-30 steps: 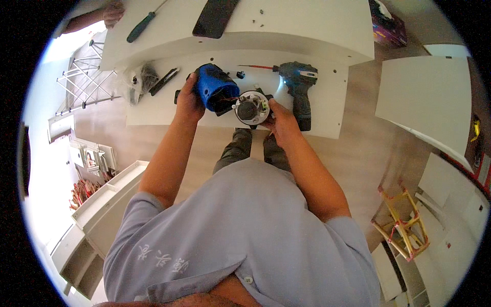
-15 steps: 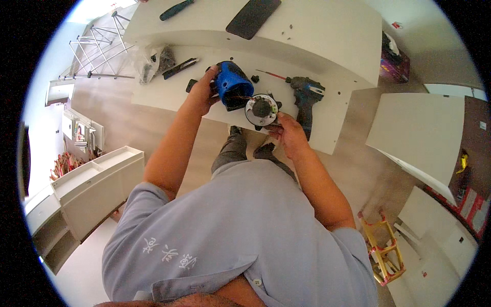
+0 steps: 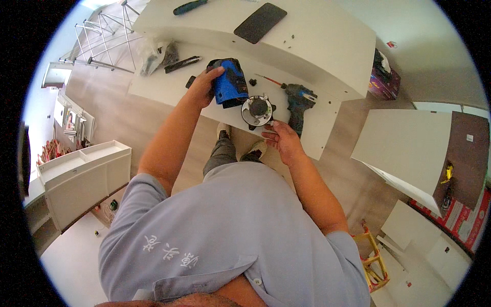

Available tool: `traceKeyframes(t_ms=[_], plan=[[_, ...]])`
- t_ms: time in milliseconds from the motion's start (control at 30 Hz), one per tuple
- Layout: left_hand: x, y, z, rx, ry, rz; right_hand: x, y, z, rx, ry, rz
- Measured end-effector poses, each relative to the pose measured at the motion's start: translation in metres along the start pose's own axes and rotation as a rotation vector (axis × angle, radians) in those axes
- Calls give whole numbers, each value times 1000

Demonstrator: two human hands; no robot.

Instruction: The person disassembles a blue laser level by using a power drill and a screwdriver to remove screws from the base and then pulling the blue outer shell apart to reveal the internal circuit board, wiring, and motor.

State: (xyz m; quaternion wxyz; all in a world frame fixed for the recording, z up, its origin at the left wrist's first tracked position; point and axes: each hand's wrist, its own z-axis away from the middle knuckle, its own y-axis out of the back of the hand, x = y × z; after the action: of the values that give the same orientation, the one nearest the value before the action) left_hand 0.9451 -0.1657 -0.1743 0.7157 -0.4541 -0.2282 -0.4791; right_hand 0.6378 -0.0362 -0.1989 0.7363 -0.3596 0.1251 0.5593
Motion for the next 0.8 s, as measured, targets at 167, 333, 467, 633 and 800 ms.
traceKeyframes(t_ms=[167,333,467,633,800], plan=[[-30,28,4,-158,-120,268,8,7,3,-26,11,21],[-45,32,1,-160,-149,357,4,10,19,0,-15,88],[-35,14,-1,60,-106,267,6,17,25,-42,-32,121],[-25,5,-3,251,31,131,5,12,35,-60,-55,158],[-23,6,-19,222,118,-4,5,13,37,-96,-40,152]])
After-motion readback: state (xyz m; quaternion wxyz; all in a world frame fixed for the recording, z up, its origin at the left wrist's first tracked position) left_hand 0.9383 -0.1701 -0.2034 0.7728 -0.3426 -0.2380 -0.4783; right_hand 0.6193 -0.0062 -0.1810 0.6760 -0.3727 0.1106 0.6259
